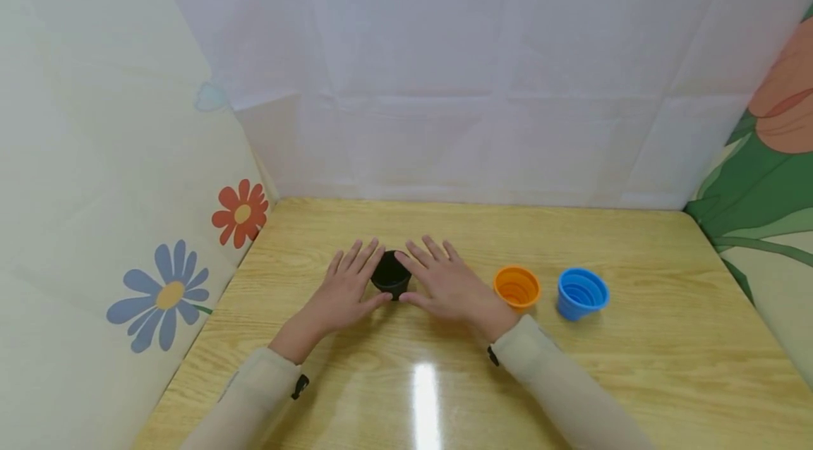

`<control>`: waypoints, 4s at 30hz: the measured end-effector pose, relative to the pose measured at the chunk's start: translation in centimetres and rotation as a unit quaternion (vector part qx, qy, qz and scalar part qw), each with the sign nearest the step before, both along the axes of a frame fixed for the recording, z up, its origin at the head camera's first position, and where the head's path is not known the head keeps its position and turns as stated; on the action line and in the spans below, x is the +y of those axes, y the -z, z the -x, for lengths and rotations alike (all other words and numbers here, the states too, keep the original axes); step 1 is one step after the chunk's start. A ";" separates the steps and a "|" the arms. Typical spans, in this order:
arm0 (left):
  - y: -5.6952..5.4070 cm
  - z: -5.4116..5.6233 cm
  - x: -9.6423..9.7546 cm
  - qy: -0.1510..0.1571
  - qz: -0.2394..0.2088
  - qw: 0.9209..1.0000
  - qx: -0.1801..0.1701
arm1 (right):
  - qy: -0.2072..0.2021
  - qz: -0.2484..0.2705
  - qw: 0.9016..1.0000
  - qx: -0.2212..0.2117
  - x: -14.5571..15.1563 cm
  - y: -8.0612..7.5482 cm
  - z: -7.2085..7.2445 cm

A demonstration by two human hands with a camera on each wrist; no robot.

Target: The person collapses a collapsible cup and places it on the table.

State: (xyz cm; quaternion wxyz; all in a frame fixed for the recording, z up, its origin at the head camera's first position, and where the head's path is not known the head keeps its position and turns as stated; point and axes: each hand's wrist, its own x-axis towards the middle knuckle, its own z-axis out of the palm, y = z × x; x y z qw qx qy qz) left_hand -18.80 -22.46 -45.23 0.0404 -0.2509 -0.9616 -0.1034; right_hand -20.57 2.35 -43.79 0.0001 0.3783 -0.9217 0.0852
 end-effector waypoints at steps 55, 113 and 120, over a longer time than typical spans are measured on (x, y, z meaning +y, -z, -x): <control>-4.5 -1.7 4.7 0.106 -0.302 0.946 -0.052 | -0.047 0.340 0.933 -0.112 4.7 -2.3 -0.7; -3.3 -1.8 11.3 0.220 -0.353 0.908 -0.040 | -0.037 0.439 0.893 -0.093 11.9 -0.2 -4.9; -3.1 -1.9 11.4 0.240 -0.364 0.897 -0.080 | -0.016 0.441 0.897 -0.017 11.8 0.1 -5.0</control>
